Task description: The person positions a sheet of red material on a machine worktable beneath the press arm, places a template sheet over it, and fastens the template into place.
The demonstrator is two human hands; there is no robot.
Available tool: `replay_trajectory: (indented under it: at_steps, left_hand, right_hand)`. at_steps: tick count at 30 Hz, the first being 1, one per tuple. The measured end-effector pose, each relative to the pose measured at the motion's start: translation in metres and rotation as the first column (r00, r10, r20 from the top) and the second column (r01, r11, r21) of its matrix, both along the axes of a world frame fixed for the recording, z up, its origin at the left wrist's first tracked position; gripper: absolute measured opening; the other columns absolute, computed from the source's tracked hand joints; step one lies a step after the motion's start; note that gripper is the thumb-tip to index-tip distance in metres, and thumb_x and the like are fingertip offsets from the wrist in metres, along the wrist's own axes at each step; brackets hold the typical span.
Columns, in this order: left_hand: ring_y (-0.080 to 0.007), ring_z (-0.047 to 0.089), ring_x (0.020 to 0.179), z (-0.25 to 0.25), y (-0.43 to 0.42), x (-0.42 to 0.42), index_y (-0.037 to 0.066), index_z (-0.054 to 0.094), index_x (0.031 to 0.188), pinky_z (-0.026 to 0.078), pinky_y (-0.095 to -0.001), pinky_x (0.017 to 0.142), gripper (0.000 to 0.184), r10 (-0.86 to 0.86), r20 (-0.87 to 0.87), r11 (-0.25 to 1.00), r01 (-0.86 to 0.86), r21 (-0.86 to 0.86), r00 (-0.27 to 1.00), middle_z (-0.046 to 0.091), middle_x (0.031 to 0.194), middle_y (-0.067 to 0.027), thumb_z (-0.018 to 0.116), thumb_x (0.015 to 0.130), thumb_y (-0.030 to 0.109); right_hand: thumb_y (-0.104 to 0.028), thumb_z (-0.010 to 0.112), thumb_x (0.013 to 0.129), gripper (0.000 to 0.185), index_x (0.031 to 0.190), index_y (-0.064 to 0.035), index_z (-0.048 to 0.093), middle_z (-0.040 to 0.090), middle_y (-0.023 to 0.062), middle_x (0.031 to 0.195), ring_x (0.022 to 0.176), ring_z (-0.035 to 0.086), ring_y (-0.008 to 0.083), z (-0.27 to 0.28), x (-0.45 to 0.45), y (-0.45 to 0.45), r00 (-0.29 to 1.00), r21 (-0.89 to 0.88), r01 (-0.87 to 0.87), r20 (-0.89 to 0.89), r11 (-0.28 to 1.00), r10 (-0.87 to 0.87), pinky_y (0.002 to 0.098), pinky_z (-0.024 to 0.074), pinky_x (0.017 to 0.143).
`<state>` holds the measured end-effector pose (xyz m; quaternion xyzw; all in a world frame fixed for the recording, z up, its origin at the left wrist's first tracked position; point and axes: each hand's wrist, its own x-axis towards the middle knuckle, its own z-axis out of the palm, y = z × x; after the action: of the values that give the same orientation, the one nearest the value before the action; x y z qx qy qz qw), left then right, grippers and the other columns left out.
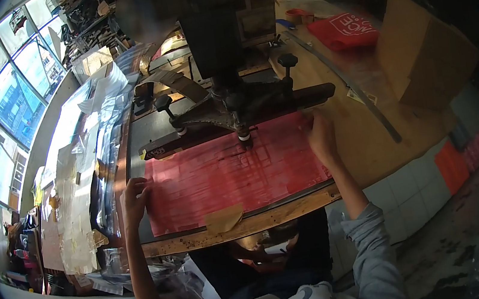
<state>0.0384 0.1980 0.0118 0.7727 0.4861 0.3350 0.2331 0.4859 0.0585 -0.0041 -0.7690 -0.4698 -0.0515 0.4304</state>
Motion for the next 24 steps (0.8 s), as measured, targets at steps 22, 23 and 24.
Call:
replay_trajectory:
  at_steps: [22, 23, 24]
  left_hand:
    - [-0.0210, 0.068, 0.081, -0.008, 0.013, -0.013, 0.002, 0.065, 0.092, 0.051, -0.0311, 0.073, 0.016, 0.030, -0.045, 0.997, -0.027, 0.067, 0.999, 0.068, 0.087, -0.0119, 0.061, 0.077, 0.008]
    - [-0.0212, 0.068, 0.081, -0.007, 0.013, -0.012, 0.002, 0.065, 0.092, 0.051, -0.0310, 0.073, 0.016, 0.033, -0.049, 0.998, -0.030, 0.062, 0.998, 0.068, 0.087, -0.0118, 0.061, 0.077, 0.007]
    - [-0.0213, 0.068, 0.082, -0.006, 0.013, -0.011, 0.002, 0.065, 0.092, 0.051, -0.0309, 0.074, 0.016, 0.037, -0.053, 0.998, -0.034, 0.058, 0.998, 0.068, 0.087, -0.0118, 0.061, 0.077, 0.007]
  right_hand:
    - [-0.008, 0.070, 0.073, 0.014, 0.079, 0.0026, 0.063, 0.064, 0.0191, 0.076, 0.075, 0.064, 0.0330, -0.007, -0.005, 0.002, 0.993, -0.038, -0.075, -0.089, 0.996, 0.071, 0.0389, 0.0487, 0.066]
    - [-0.008, 0.070, 0.073, 0.014, 0.079, 0.0025, 0.063, 0.064, 0.0190, 0.075, 0.074, 0.064, 0.0328, -0.008, -0.004, 0.001, 0.995, -0.041, -0.072, -0.077, 0.997, 0.069, 0.0388, 0.0485, 0.066]
    - [-0.008, 0.070, 0.073, 0.014, 0.078, 0.0024, 0.063, 0.063, 0.0189, 0.075, 0.074, 0.064, 0.0327, -0.008, -0.004, 0.002, 0.996, -0.043, -0.070, -0.064, 0.997, 0.067, 0.0388, 0.0483, 0.066]
